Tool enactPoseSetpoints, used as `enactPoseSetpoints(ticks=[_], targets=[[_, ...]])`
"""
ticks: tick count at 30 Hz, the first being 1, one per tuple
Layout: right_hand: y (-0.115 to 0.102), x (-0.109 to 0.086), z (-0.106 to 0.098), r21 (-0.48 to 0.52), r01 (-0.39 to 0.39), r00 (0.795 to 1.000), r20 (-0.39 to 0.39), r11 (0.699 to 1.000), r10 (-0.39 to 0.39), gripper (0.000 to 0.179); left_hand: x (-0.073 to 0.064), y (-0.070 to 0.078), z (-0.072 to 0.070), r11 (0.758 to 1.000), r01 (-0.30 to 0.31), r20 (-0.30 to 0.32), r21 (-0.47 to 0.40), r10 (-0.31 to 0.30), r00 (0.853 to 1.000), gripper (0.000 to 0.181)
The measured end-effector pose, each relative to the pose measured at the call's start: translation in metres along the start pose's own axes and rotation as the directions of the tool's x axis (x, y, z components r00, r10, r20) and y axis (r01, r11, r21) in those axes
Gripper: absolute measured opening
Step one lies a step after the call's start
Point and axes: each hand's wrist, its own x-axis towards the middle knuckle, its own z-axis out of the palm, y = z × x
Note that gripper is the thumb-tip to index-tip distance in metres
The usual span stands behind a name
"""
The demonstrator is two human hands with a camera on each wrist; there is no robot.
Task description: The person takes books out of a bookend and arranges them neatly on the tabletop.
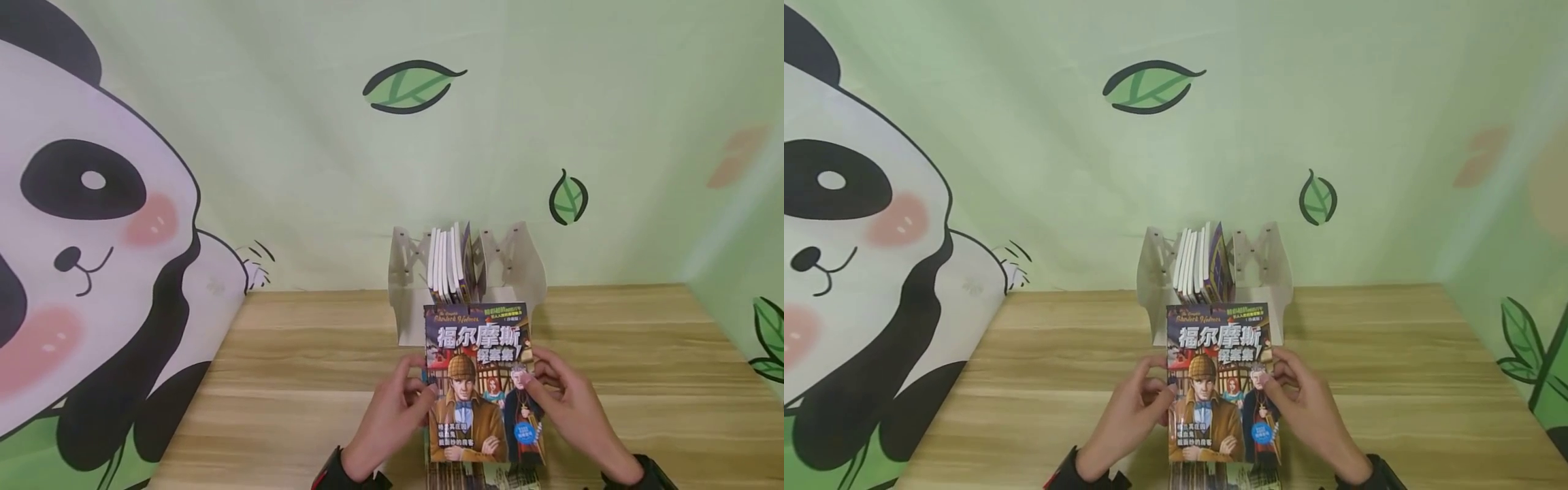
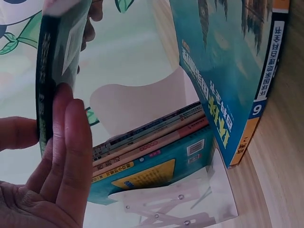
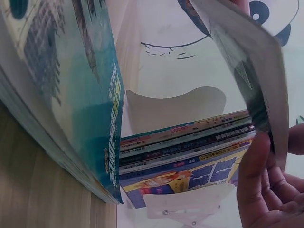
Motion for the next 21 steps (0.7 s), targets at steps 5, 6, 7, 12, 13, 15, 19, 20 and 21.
enactPoseSetpoints(ticks=[5,6,7,12,13,15,19,20,21], targets=[[0.002,0.002,-0.003,0.019,-0.04,0.996,0.083,0.999,0.038,0.056,0.0,-0.002,0.0,0.999,0.003,-0.001,0.049,-0.003,1.0,0.022],[0.002,0.002,-0.003,0.022,-0.046,0.995,0.094,0.999,0.043,0.057,0.001,-0.002,0.001,0.998,0.004,-0.003,0.058,-0.003,1.0,0.021],[0.003,0.003,-0.003,0.026,-0.049,0.993,0.104,0.998,0.046,0.057,0.001,-0.003,0.001,0.998,0.002,-0.007,0.07,-0.001,1.0,0.019],[0.005,0.005,-0.003,0.033,-0.076,0.987,0.141,0.997,0.071,0.058,0.003,-0.007,0.002,0.991,-0.008,-0.029,0.136,0.012,1.0,0.015],[0.005,0.005,-0.003,0.027,-0.078,0.986,0.147,0.997,0.074,0.058,0.003,-0.008,0.002,0.988,-0.009,-0.033,0.151,0.014,0.999,0.014],[0.007,0.005,-0.002,0.009,-0.084,0.984,0.159,0.996,0.081,0.06,0.004,-0.009,0.003,0.984,-0.004,-0.036,0.178,0.01,0.999,0.013],[0.01,0.005,-0.001,-0.019,-0.098,0.975,0.198,0.995,0.1,0.063,0.006,-0.014,0.003,0.973,0.002,-0.035,0.233,0.006,0.999,0.011],[0.011,0.005,-0.001,-0.022,-0.106,0.972,0.21,0.994,0.108,0.064,0.007,-0.015,0.003,0.969,0.002,-0.032,0.248,0.006,0.999,0.01],[0.011,0.005,-0.001,-0.023,-0.113,0.968,0.222,0.993,0.115,0.064,0.007,-0.016,0.003,0.964,0.0,-0.026,0.265,0.007,1.0,0.009]])
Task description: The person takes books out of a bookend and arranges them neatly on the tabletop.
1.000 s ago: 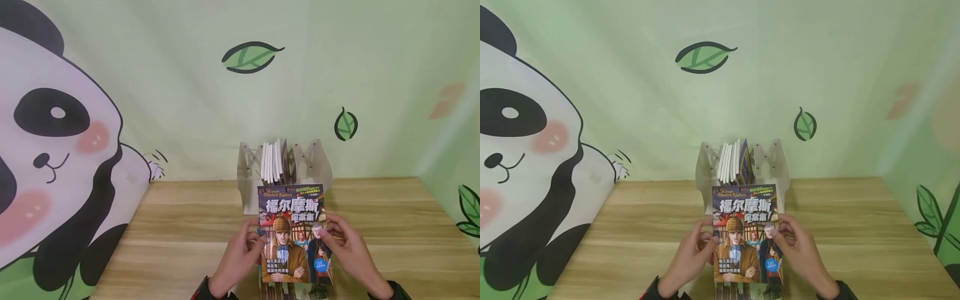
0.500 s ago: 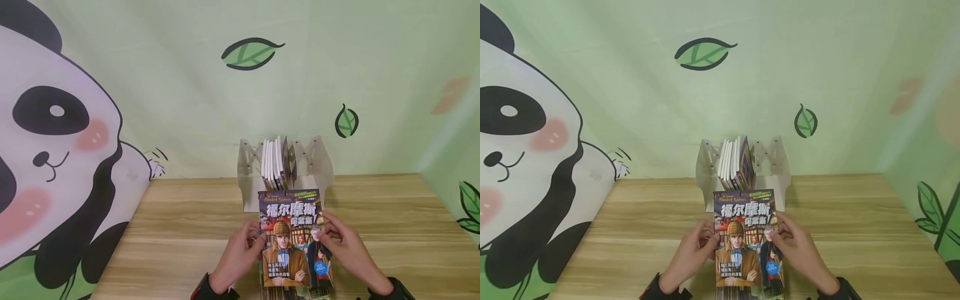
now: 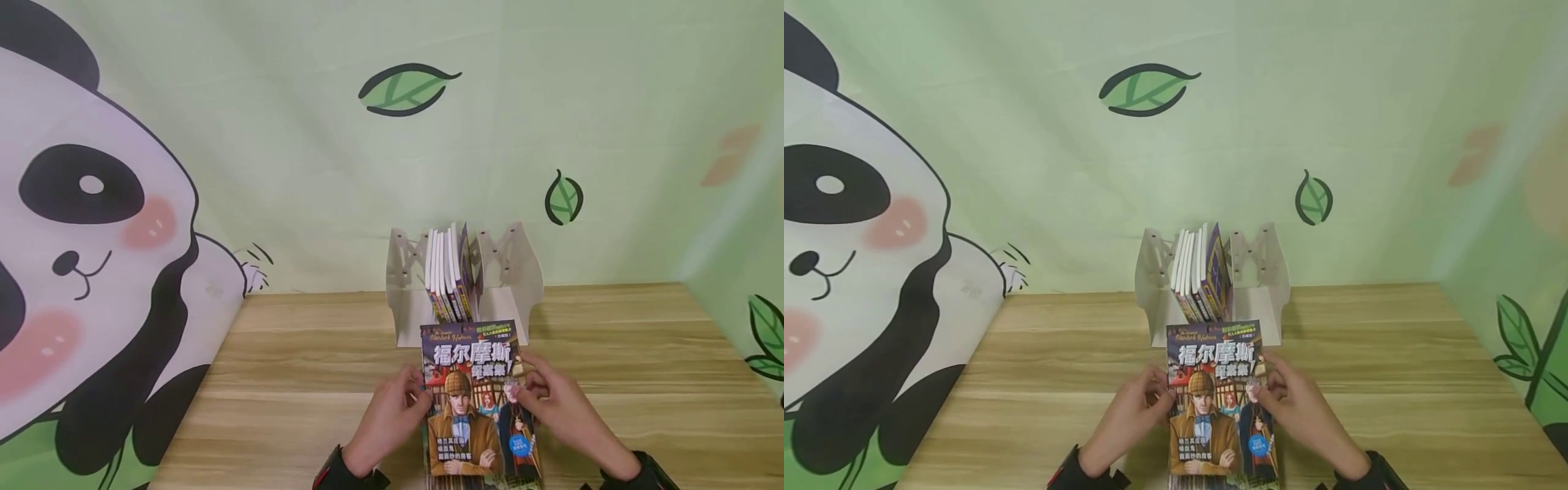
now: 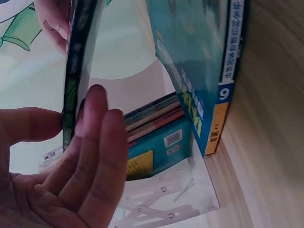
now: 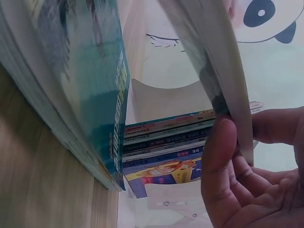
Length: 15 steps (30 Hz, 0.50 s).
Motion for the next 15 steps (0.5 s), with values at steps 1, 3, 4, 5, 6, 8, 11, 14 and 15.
enactPoseSetpoints(ticks=[1,3,4,5,6,8,11,14,15], targets=[[0.001,0.0,0.0,-0.007,-0.006,1.0,0.01,1.0,0.006,0.064,0.0,-0.002,0.0,1.0,-0.003,0.004,0.015,0.003,1.0,0.008],[0.001,0.001,-0.001,-0.017,-0.024,0.999,0.042,1.0,0.024,0.065,0.001,-0.005,0.002,0.999,-0.003,0.021,0.039,0.002,1.0,0.007],[0.002,0.002,-0.001,-0.024,-0.025,0.998,0.057,0.999,0.027,0.065,0.001,-0.006,0.002,0.999,-0.004,0.029,0.049,0.002,1.0,0.006],[0.003,0.002,-0.001,-0.029,-0.028,0.997,0.073,0.999,0.03,0.065,0.001,-0.008,0.003,0.998,-0.006,0.036,0.058,0.004,0.999,0.005],[0.004,0.003,-0.001,-0.038,-0.029,0.996,0.088,0.999,0.032,0.064,0.001,-0.009,0.004,0.998,-0.009,0.043,0.069,0.006,0.999,0.005],[0.005,0.004,0.0,-0.048,-0.029,0.992,0.121,0.998,0.035,0.064,0.002,-0.012,0.005,0.996,-0.01,0.052,0.09,0.005,0.999,0.004],[0.007,0.005,0.0,-0.079,-0.029,0.988,0.148,0.996,0.04,0.063,0.002,-0.015,0.007,0.994,-0.009,0.074,0.113,0.0,0.997,0.006],[0.009,0.005,0.001,-0.115,-0.055,0.984,0.16,0.992,0.073,0.063,0.002,-0.016,0.007,0.993,0.013,0.109,0.118,-0.026,0.994,0.007],[0.01,0.005,0.001,-0.135,-0.06,0.984,0.16,0.989,0.081,0.062,0.002,-0.016,0.007,0.992,0.02,0.121,0.122,-0.035,0.992,0.008]])
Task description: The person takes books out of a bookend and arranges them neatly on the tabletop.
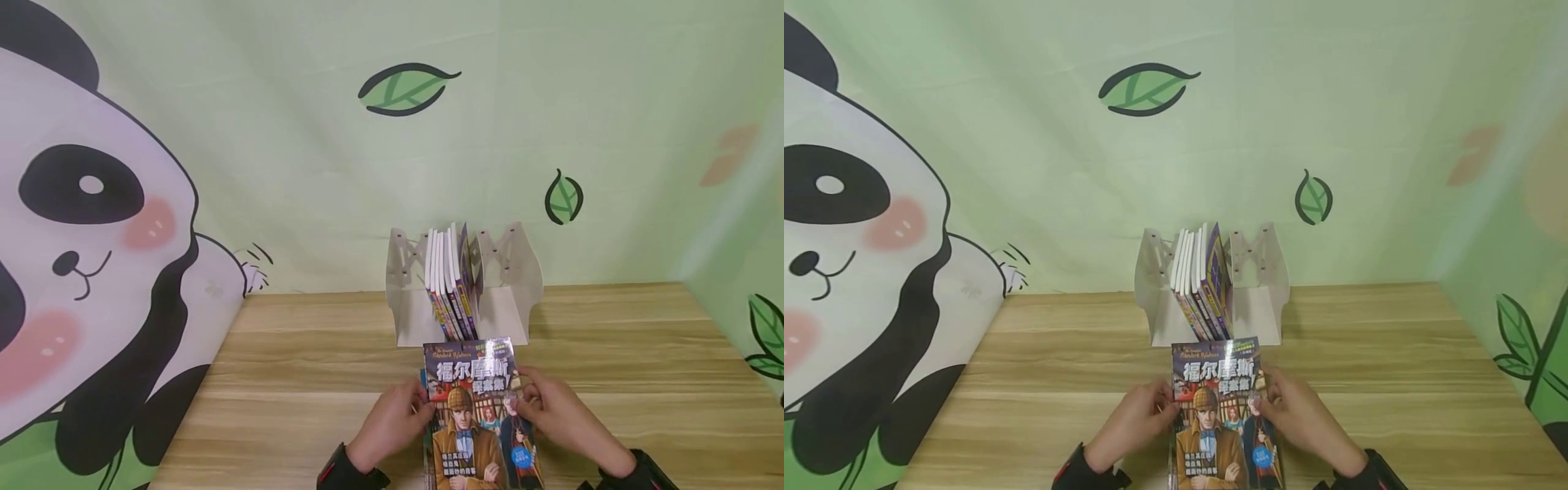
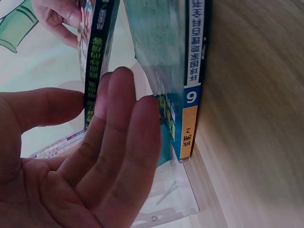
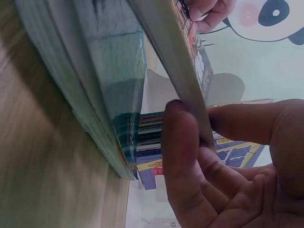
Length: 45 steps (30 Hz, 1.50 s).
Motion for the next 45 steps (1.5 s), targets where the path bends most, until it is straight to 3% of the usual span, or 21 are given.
enactPoseSetpoints(ticks=[3,9,25,36,45], targets=[[0.002,0.0,0.002,-0.049,-0.016,1.0,0.002,0.999,0.016,0.062,0.001,0.0,0.0,0.999,0.019,0.028,0.03,-0.02,0.999,0.009],[0.007,0.001,0.005,-0.139,0.03,1.0,0.0,0.99,-0.031,0.061,0.002,-0.002,0.002,0.996,0.052,0.068,0.07,-0.057,0.996,0.012],[0.012,-0.003,0.015,-0.147,0.024,0.997,0.081,0.989,-0.012,0.063,-0.001,-0.005,0.008,0.986,0.077,0.149,0.148,-0.099,0.984,0.016],[0.018,-0.001,0.015,-0.156,0.047,0.995,0.099,0.987,-0.031,0.057,-0.001,-0.007,0.011,0.973,0.08,0.116,0.214,-0.107,0.987,0.022],[0.015,-0.001,0.008,-0.178,-0.014,0.998,0.058,0.984,0.024,0.068,-0.003,-0.006,0.008,0.967,0.058,0.064,0.248,-0.076,0.995,0.027]])
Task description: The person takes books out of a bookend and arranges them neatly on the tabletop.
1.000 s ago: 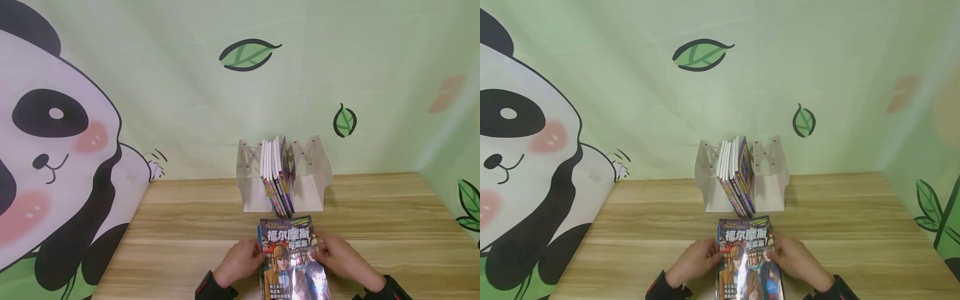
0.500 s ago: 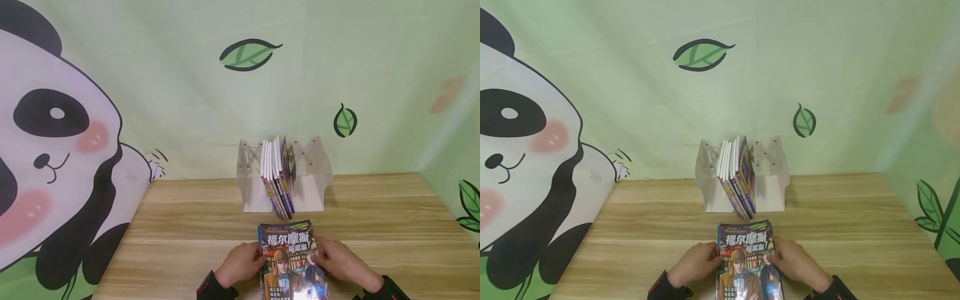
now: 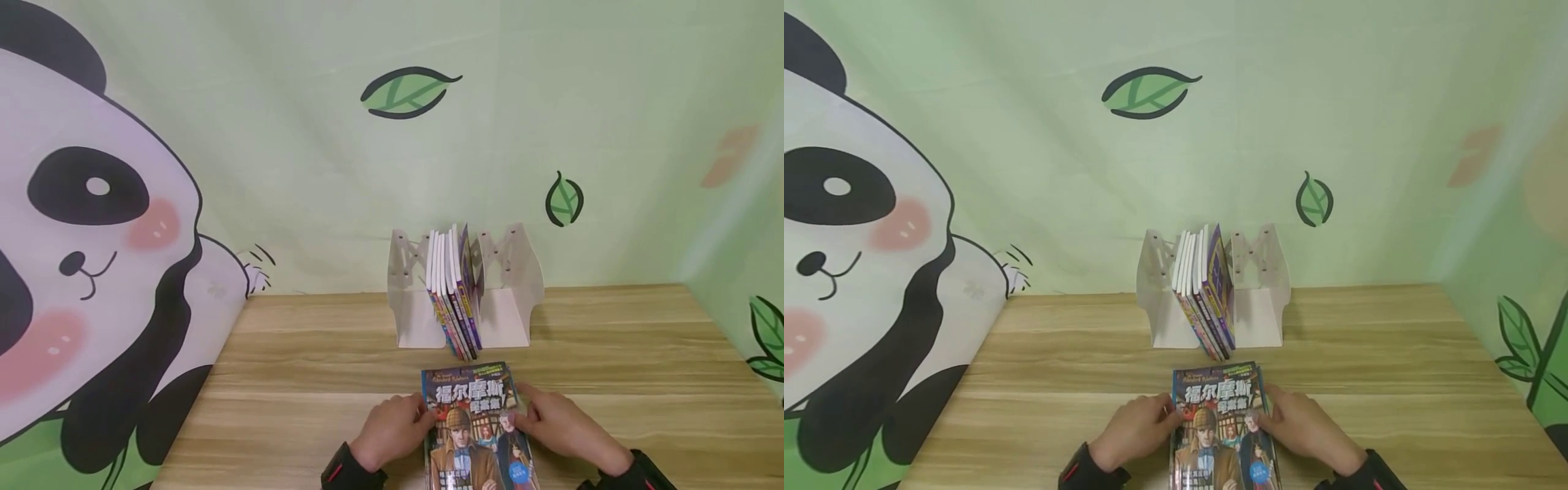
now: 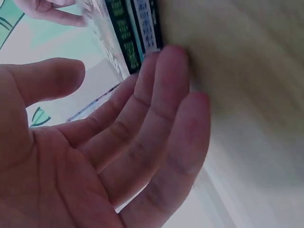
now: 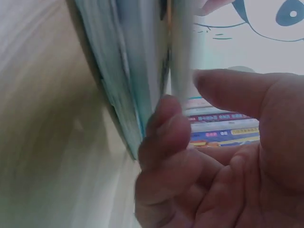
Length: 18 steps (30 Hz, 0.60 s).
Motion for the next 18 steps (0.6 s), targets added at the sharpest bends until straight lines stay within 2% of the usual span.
enactPoseSetpoints(ticks=[4,8,12,18], targets=[[-0.002,0.0,-0.007,0.023,-0.007,0.999,-0.038,1.0,0.008,0.066,-0.001,0.0,-0.009,1.0,-0.007,-0.066,-0.01,0.006,0.998,0.024],[-0.005,0.001,-0.012,0.012,0.059,0.991,-0.119,0.998,-0.058,0.058,-0.004,0.001,-0.029,0.999,0.024,-0.168,-0.03,-0.029,0.985,0.024],[-0.009,-0.001,-0.013,-0.023,0.151,0.964,-0.218,0.988,-0.153,0.051,0.0,0.007,-0.047,0.997,0.019,-0.248,-0.076,-0.037,0.968,0.027],[-0.013,-0.006,-0.01,-0.132,0.228,0.916,-0.306,0.965,-0.259,0.058,0.014,0.023,-0.056,0.99,0.004,-0.33,-0.139,-0.05,0.943,0.051]])
